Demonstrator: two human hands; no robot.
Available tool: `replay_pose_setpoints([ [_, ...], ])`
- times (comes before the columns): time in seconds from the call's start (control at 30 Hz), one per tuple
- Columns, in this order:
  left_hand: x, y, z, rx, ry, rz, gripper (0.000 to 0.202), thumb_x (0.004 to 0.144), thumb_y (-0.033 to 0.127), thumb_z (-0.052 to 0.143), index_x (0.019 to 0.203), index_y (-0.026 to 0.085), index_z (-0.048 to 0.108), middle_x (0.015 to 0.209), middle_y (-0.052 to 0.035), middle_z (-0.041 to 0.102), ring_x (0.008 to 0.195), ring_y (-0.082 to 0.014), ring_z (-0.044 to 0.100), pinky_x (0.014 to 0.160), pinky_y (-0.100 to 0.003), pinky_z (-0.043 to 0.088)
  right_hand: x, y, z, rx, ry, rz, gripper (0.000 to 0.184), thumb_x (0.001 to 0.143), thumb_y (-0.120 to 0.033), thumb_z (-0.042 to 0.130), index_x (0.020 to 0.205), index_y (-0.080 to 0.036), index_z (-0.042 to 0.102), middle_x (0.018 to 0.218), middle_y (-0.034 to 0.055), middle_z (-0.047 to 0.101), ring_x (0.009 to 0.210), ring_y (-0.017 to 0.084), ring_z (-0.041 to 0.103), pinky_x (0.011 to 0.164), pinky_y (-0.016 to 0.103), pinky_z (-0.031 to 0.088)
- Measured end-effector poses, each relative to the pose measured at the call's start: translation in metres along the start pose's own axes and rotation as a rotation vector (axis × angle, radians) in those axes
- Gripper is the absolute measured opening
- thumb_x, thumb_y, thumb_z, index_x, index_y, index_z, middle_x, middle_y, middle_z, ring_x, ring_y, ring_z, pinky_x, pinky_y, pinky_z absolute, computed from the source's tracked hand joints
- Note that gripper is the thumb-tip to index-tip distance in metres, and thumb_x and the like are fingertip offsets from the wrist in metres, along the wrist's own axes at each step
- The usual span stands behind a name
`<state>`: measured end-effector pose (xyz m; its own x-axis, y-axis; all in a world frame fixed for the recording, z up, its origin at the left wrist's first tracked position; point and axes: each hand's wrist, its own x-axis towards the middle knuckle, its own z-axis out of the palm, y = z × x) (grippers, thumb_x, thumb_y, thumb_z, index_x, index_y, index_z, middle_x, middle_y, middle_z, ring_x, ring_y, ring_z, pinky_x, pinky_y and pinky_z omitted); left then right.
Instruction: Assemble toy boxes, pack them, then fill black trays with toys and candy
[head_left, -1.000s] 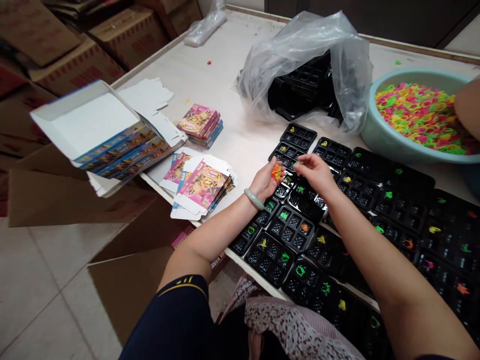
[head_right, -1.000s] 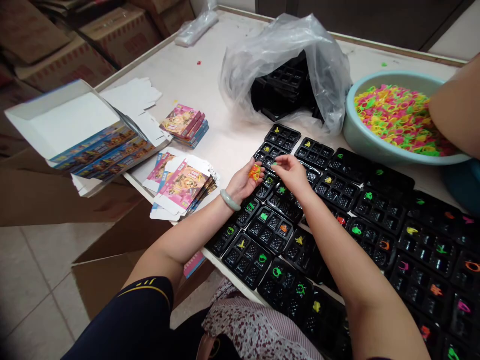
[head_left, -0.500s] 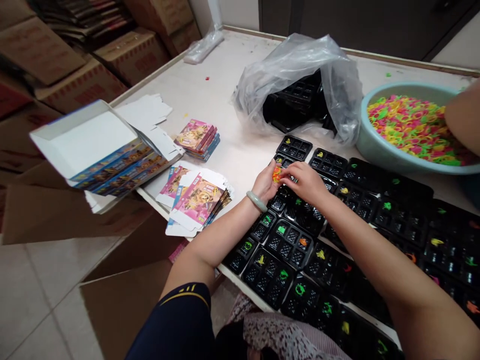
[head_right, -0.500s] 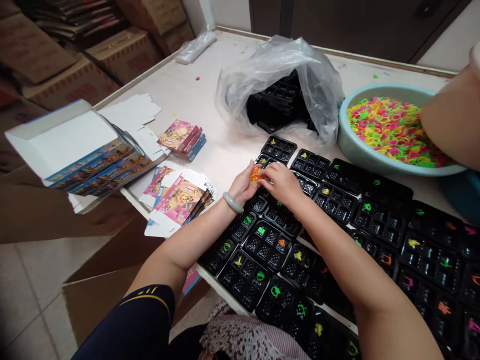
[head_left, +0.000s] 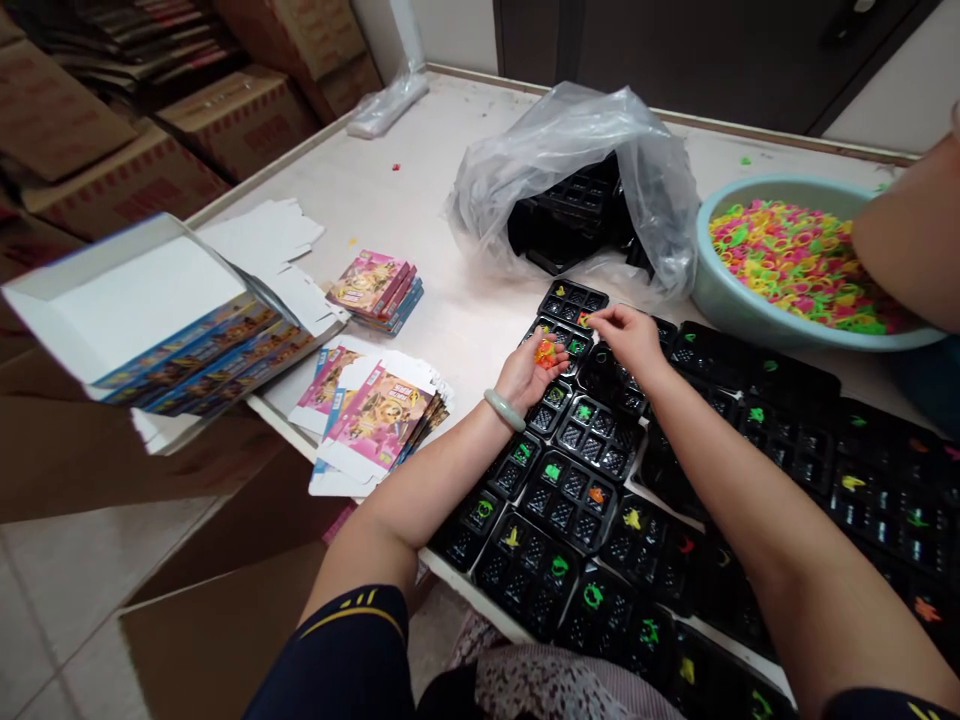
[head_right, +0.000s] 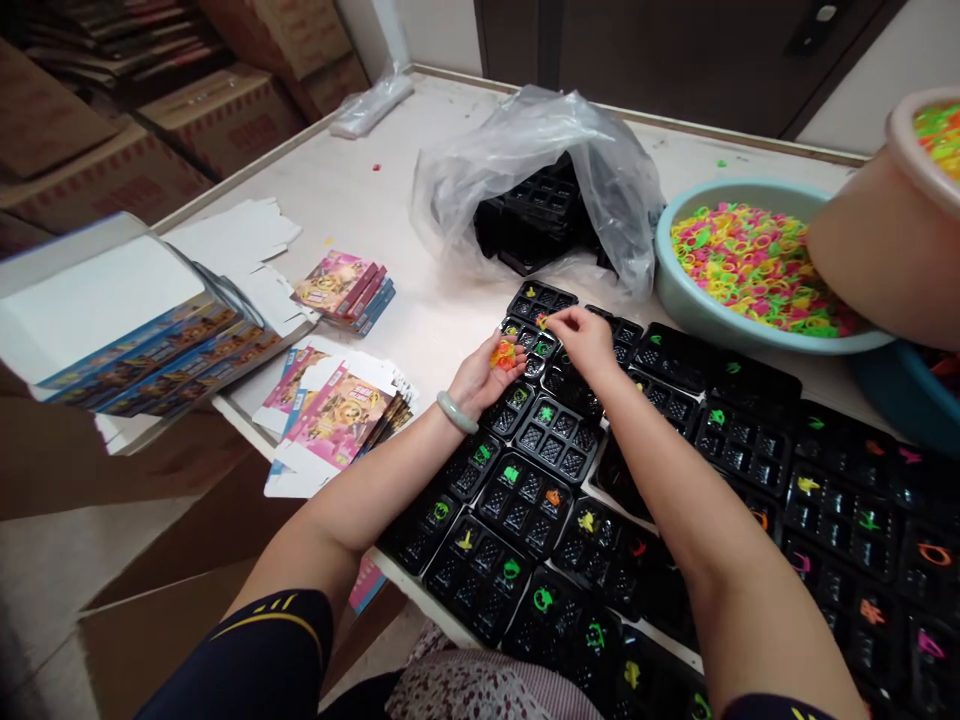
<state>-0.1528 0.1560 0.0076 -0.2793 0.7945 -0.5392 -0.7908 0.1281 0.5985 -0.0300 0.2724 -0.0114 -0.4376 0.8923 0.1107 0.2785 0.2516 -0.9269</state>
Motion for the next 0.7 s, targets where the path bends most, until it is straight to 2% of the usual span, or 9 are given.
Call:
replay_pose_setpoints([
  [0.07,-0.002,0.002,0.0,0.02,-0.018,-0.002,0.027,0.093,0.037,0.053,0.084,0.012,0.057,0.068,-0.0028,0.063,0.057,-0.0093,0.06,0.058,-0.021,0.05,0.029,0.006,-0.008,-0.202,0.088,0.041,0.012,0.077,-0.03,0.067,0.076,-0.018,0.071,0.079,0.005,0.07,0.074,0.021,0.061,0.076,0.036,0.047],
  [0.13,-0.004,0.004,-0.001,0.031,-0.037,0.001,0.026,0.093,0.037,0.055,0.086,0.012,0.058,0.07,-0.0034,0.063,0.058,-0.0096,0.061,0.059,-0.021,0.051,0.055,0.011,-0.012,-0.401,0.109,0.094,0.01,0.078,-0.027,0.067,0.079,-0.017,0.072,0.084,0.0079,0.072,0.08,0.023,0.063,0.077,0.037,0.046],
  [0.2,-0.006,0.006,-0.003,0.041,-0.042,-0.001,0.026,0.093,0.037,0.055,0.086,0.012,0.058,0.071,-0.0039,0.064,0.059,-0.0098,0.061,0.059,-0.021,0.051,0.073,0.013,-0.011,-0.545,0.079,0.143,0.011,0.08,-0.026,0.067,0.083,-0.017,0.073,0.091,0.0104,0.072,0.086,0.026,0.064,0.078,0.037,0.046],
  [0.3,-0.008,0.01,-0.007,0.059,-0.051,-0.009,0.027,0.096,0.034,0.047,0.088,0.011,0.059,0.072,-0.0048,0.064,0.059,-0.0097,0.062,0.059,-0.021,0.051,0.084,0.014,-0.005,-0.667,0.003,0.177,0.013,0.082,-0.025,0.066,0.088,-0.017,0.075,0.096,0.0114,0.073,0.093,0.028,0.064,0.079,0.036,0.046],
  [0.43,-0.009,0.017,-0.013,0.072,-0.054,-0.011,0.031,0.1,0.032,0.038,0.088,0.011,0.059,0.072,-0.005,0.064,0.058,-0.0093,0.061,0.057,-0.02,0.051,0.077,0.014,-0.011,-0.683,0.005,0.13,0.018,0.085,-0.026,0.062,0.095,-0.018,0.075,0.1,0.0099,0.073,0.095,0.026,0.064,0.079,0.034,0.046],
  [0.57,-0.009,0.02,-0.017,0.086,-0.096,-0.043,0.031,0.099,0.032,0.04,0.091,0.011,0.06,0.073,-0.0058,0.064,0.056,-0.0086,0.06,0.052,-0.019,0.049,0.053,0.019,-0.048,-0.703,0.057,0.027,0.022,0.086,-0.028,0.058,0.097,-0.017,0.074,0.099,0.0096,0.073,0.091,0.025,0.064,0.077,0.034,0.046],
  [0.7,-0.01,0.013,-0.012,0.121,-0.182,-0.101,0.028,0.098,0.031,0.043,0.093,0.01,0.061,0.073,-0.0059,0.064,0.054,-0.0076,0.058,0.05,-0.018,0.047,0.027,0.033,-0.085,-0.942,0.02,0.022,0.022,0.086,-0.027,0.057,0.095,-0.019,0.075,0.097,0.0102,0.072,0.089,0.026,0.063,0.074,0.034,0.045],
])
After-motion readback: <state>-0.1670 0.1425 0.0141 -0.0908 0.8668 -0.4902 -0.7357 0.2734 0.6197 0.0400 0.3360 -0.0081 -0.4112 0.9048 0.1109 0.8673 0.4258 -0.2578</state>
